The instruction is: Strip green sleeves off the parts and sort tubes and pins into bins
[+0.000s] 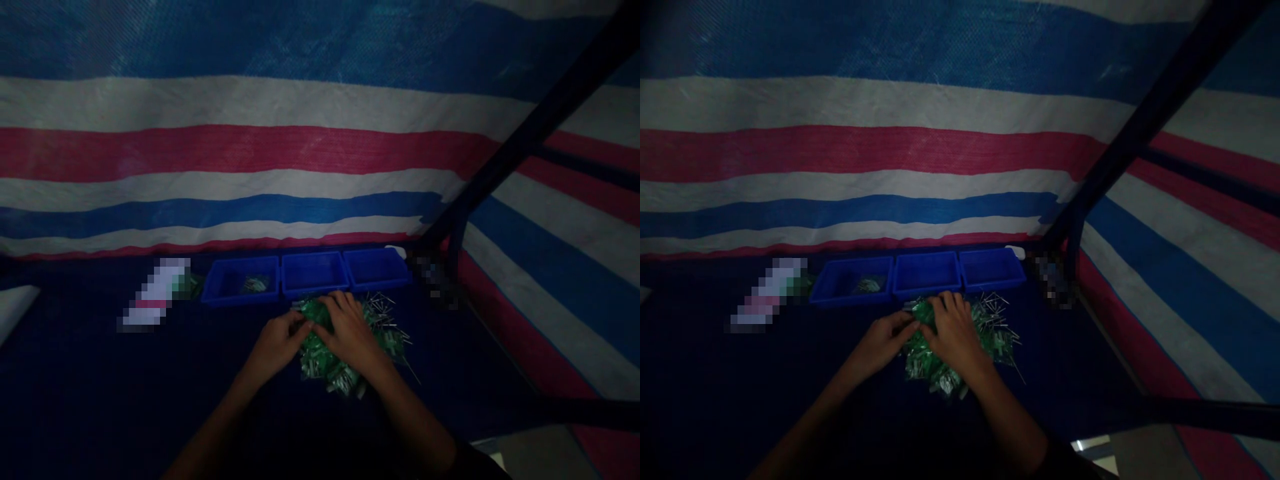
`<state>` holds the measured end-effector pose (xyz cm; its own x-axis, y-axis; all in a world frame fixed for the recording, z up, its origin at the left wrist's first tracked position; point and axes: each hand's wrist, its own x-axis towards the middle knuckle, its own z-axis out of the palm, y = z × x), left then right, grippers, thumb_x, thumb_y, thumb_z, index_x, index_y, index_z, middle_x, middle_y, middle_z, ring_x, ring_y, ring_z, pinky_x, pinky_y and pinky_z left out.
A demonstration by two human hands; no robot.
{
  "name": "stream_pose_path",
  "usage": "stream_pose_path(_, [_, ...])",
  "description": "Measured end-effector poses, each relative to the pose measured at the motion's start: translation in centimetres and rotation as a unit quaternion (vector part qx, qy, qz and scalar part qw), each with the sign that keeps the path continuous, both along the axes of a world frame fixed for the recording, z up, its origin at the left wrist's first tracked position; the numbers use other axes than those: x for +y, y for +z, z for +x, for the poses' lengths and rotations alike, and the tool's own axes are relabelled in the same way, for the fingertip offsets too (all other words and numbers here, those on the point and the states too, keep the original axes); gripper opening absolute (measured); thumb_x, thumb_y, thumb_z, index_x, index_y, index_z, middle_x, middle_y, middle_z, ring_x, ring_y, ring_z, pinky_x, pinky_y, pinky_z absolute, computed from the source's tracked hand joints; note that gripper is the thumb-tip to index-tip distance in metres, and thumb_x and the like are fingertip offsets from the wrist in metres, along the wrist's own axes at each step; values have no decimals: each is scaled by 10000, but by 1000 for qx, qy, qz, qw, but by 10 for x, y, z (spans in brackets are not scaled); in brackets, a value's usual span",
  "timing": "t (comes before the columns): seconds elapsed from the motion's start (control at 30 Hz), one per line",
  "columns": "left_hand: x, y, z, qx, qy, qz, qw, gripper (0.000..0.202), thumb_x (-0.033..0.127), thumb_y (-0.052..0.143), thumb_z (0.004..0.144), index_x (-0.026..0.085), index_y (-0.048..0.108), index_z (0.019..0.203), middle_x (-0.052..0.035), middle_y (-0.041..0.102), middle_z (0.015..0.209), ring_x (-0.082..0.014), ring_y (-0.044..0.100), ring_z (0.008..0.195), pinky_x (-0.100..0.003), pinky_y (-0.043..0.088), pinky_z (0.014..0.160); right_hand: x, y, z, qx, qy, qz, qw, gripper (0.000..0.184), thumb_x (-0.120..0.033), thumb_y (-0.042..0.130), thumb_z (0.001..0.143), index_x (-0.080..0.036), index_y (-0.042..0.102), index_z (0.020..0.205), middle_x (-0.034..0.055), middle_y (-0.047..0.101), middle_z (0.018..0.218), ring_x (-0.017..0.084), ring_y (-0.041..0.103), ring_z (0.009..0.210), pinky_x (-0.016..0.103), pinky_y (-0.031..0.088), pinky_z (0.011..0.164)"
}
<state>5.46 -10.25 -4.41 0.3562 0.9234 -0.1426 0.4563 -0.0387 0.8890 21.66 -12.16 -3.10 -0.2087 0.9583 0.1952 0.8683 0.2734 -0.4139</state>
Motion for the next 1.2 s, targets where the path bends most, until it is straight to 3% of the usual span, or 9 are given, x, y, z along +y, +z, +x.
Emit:
stream_pose_path(0.33, [1,17,-9,-146,-29,-105,983,261,401,531,773,151,498,705,54,434,549,-77,405,456,-194,335,450,-3,7,-5,138,-13,35,990,316,-326,667,718,-199,601,999,72,510,944,238,446,943,419,423,835])
stream_pose_path(0.47, [-2,17,-9,-21,-15,87,996,175,307,463,827,169,493,726,39,495,590,-101,485,530,-215,373,523,-4,7,-8,177,-47,53,982,273,-276,678,705,-235,636,972,44,447,864,215,446,884,393,436,808])
stream_pose_path(0.6, [-4,11,-11,71,56,273,958,90,236,432,852,186,492,807,36,552,629,-107,534,545,-218,390,539,-3,8,-4,273,-148,74,948,349,-341,589,771,-242,566,1104,42,444,895,195,469,851,384,433,806])
stream_pose_path(0.73, [-5,5,-11,84,35,410,907,110,184,431,862,183,529,811,4,576,673,-120,562,606,-219,425,572,-2,13,-1,445,-172,-87,875,457,-489,338,879,-209,487,1207,19,548,761,161,531,673,322,460,663])
stream_pose_path(0.8, [-6,3,-7,80,-3,432,898,130,175,434,868,185,558,831,-16,596,726,-129,569,666,-223,443,609,-3,14,-3,482,-149,-159,849,435,-507,374,859,-215,548,1130,25,606,802,161,566,682,305,469,645])
stream_pose_path(0.9, [-10,6,-2,59,-38,396,915,138,188,451,867,190,589,852,-34,619,808,-144,574,761,-246,454,699,-5,12,-8,497,-148,-98,849,369,-390,559,778,-232,528,1111,28,618,983,170,589,841,306,476,745])
stream_pose_path(1.0, [-11,11,-1,11,-40,263,964,140,237,474,859,195,603,894,-29,628,825,-152,577,785,-264,444,730,-6,6,-11,493,-146,1,858,289,-270,560,778,-223,499,1056,14,627,873,156,600,797,306,486,732])
stream_pose_path(1.1, [-8,13,-5,-97,-3,92,991,277,358,405,885,166,604,862,-31,616,767,-152,569,723,-257,440,670,-8,4,-11,426,-35,78,901,139,-127,530,759,-226,558,852,15,653,880,174,589,909,356,467,816])
stream_pose_path(1.2, [-3,11,-10,-209,55,-4,976,377,432,367,887,143,584,778,-11,563,670,-127,520,621,-234,418,591,-12,6,-12,315,66,151,935,285,-11,501,666,-239,621,787,25,579,1141,220,438,1159,452,373,947])
